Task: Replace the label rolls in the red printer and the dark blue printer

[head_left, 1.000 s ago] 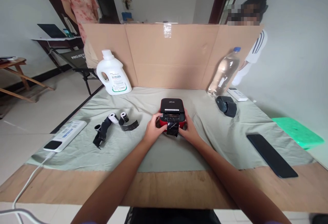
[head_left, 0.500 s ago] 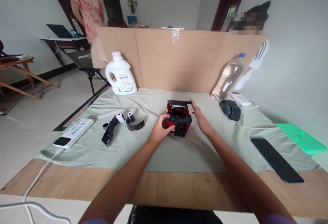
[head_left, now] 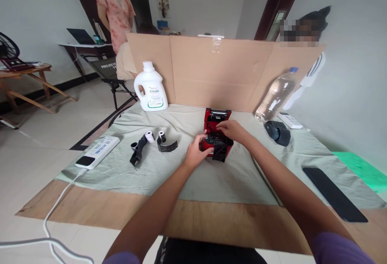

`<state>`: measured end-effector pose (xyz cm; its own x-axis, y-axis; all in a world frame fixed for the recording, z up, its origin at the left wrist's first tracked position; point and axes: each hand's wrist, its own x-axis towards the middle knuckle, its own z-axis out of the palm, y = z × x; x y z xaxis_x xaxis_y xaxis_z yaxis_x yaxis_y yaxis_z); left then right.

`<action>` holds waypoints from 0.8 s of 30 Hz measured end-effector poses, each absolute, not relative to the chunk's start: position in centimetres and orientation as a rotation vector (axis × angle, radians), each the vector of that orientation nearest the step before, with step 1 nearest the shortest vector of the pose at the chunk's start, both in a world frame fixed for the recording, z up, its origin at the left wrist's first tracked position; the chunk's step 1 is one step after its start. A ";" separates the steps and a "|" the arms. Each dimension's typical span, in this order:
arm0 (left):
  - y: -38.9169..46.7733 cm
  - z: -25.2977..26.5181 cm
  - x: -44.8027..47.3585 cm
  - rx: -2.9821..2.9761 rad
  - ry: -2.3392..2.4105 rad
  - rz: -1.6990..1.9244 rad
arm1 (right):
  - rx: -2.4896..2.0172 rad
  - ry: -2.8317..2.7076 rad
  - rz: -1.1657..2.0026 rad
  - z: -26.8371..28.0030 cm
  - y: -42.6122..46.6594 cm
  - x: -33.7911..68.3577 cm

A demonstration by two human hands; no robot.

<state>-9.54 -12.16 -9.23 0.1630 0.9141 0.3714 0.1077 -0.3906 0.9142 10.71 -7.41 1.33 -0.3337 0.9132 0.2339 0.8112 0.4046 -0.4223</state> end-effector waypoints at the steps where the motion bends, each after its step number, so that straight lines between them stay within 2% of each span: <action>1: -12.2 -9.2 -9.6 1.671 0.991 1.312 | -1.487 -2.351 0.360 1.1 -6.2 10.4; 4: -12.2 -9.0 -9.7 1.684 0.999 1.315 | -1.564 -2.545 0.453 0.6 -3.3 9.3; 10: -12.4 -8.5 -9.9 1.745 1.008 1.314 | -1.684 -2.586 0.551 0.8 -2.3 7.9; 16: -12.5 -7.8 -10.1 1.754 1.023 1.285 | -1.567 -2.522 0.594 6.7 -7.1 9.5; 20: -12.4 -7.7 -10.4 1.811 0.997 1.291 | -1.482 -2.180 0.879 11.3 -9.8 8.2; 24: -12.2 -7.7 -10.5 1.821 0.997 1.297 | -1.390 -1.861 1.113 12.1 -7.5 2.7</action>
